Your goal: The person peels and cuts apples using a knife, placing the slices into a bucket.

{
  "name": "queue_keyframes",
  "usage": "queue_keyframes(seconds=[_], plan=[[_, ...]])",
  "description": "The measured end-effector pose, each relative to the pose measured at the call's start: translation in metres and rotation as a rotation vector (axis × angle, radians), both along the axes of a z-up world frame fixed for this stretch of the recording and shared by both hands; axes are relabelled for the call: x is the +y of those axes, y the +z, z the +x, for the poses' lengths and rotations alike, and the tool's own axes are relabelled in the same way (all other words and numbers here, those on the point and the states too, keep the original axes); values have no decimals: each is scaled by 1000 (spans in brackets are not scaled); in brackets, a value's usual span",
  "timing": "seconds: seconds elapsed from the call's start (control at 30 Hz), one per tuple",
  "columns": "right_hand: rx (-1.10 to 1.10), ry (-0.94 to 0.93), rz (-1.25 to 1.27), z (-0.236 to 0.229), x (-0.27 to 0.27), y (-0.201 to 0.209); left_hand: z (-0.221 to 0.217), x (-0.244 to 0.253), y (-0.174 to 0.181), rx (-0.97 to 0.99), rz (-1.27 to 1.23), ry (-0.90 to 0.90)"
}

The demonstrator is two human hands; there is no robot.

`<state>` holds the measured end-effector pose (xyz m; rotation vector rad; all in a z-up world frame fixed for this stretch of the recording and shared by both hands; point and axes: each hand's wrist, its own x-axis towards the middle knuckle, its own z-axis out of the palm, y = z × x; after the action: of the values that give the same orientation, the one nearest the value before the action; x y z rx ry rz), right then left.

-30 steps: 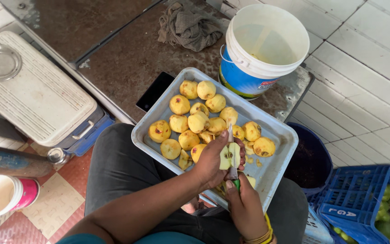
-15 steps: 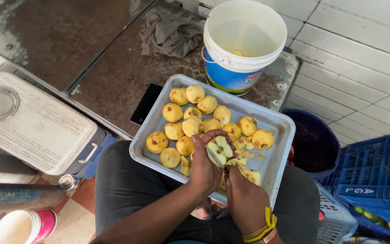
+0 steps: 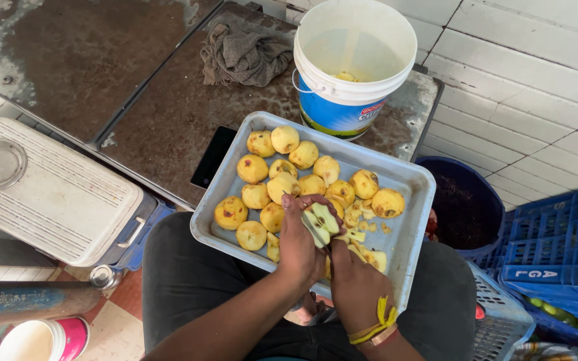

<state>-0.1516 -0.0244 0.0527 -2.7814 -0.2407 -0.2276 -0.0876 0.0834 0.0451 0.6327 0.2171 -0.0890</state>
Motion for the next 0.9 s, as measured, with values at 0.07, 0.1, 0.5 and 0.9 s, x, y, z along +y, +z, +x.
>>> queue_keyframes(seconds=[0.07,0.1,0.5,0.9], plan=[[29,-16,-8,2,0,-3,0,-3,-1,18,-16,-5],[55,-31,-17,3,-1,-5,0,-3,-2,33,-34,-10],[-9,-84,398,-1,-30,18,17,12,-30,-211,541,-96],[215,-169,559,-22,-35,4,17,4,-20,-32,-140,-148]])
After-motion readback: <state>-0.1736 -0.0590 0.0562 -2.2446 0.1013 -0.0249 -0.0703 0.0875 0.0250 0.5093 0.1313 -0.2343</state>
